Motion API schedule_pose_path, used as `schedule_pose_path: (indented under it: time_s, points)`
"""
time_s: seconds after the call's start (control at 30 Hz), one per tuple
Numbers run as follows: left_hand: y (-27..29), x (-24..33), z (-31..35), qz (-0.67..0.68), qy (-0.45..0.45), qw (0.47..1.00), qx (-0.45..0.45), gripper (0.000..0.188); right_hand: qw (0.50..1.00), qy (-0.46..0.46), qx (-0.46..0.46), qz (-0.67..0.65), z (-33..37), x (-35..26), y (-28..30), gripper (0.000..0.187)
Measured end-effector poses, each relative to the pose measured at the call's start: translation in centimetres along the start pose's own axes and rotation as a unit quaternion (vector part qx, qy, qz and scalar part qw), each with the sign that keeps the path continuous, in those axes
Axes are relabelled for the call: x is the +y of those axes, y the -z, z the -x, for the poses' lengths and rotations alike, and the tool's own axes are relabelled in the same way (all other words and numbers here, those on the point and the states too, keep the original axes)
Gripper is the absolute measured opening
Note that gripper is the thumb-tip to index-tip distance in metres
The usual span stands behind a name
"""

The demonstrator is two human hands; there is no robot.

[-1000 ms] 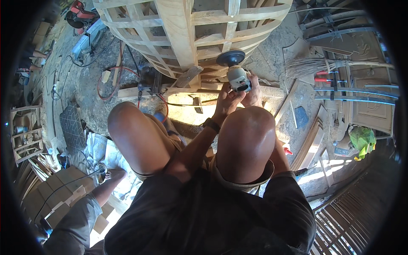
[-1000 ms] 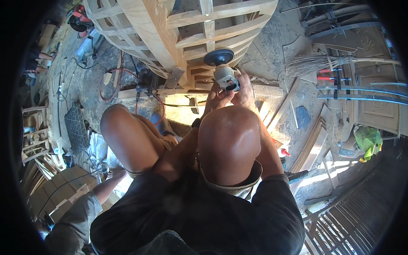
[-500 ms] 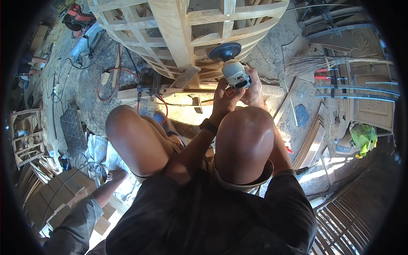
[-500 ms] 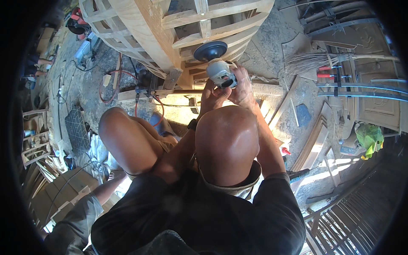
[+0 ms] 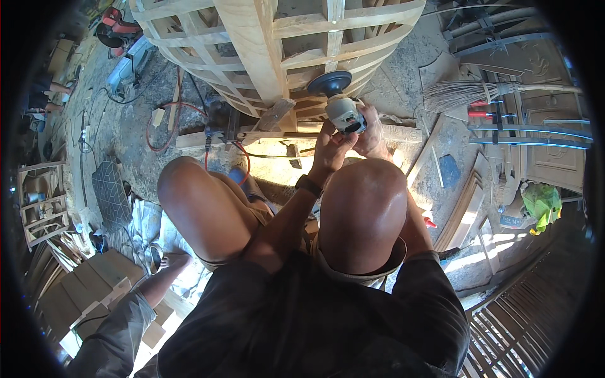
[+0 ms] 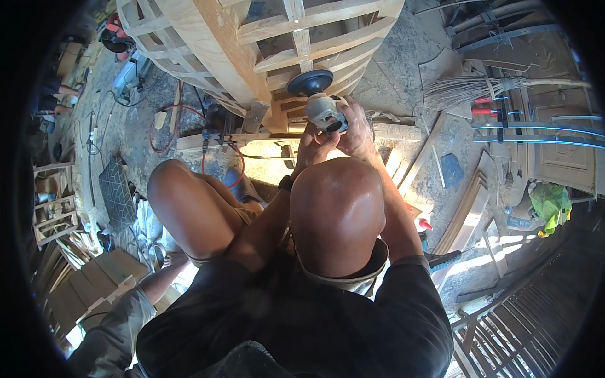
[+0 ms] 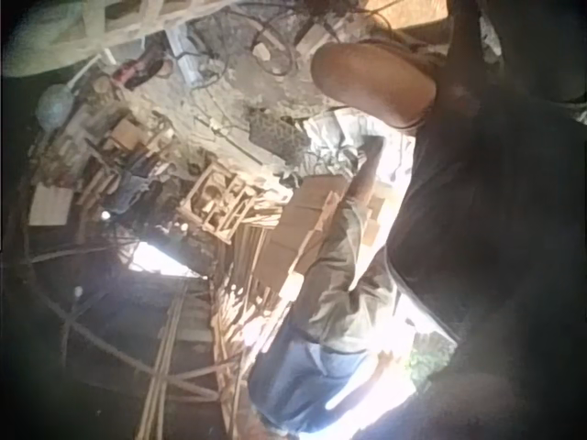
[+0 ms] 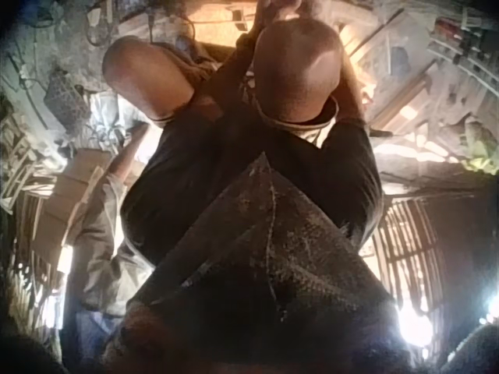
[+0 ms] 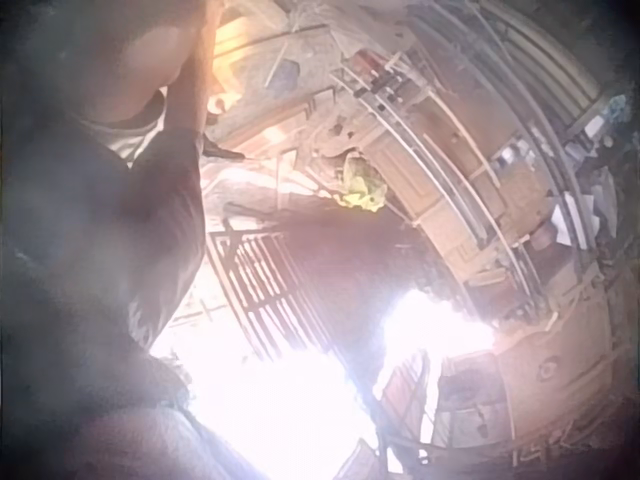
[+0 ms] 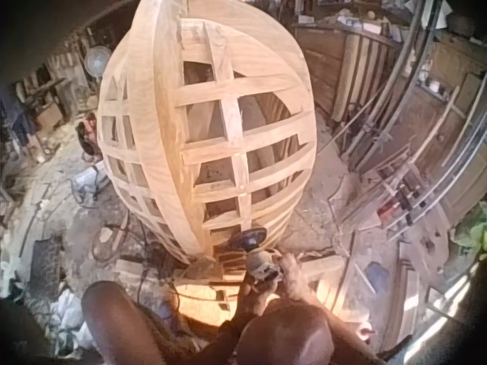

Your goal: The person attaches a battery to a drill, glues a wooden slat onto a curved lattice frame, and then uses a power sander to smooth the wood.

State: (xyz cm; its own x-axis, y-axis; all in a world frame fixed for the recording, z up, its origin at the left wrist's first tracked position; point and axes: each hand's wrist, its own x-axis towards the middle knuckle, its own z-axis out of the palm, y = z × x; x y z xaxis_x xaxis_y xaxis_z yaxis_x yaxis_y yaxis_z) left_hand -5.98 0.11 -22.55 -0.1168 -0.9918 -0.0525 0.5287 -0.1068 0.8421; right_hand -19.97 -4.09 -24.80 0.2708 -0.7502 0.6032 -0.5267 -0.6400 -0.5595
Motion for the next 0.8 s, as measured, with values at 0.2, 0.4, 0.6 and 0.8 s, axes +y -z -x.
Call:
schedule_pose_path:
  time_s: [0.2,0.4,0.6,0.8]
  points:
    - [-0.4,-0.9,1.1,0.011,0.051,0.999,-0.003,0.046,0.99,-0.131,-0.047,0.012,1.3,-0.7,1.3,0.075]
    - [-4.4,2.4,2.1,0.005,0.14,0.984,-0.112,0.05,0.594,-0.506,0.232,-0.581,-0.5,-5.2,8.0,0.067]
    - [-6.6,7.9,1.4,-0.082,-0.057,0.966,-0.237,0.062,0.952,-0.13,0.245,0.128,-8.1,-10.1,18.3,0.078]
    - [-6.2,13.8,2.8,-0.112,-0.092,0.954,-0.262,0.071,0.887,-0.185,0.405,-0.124,-14.8,-20.3,22.7,0.051]
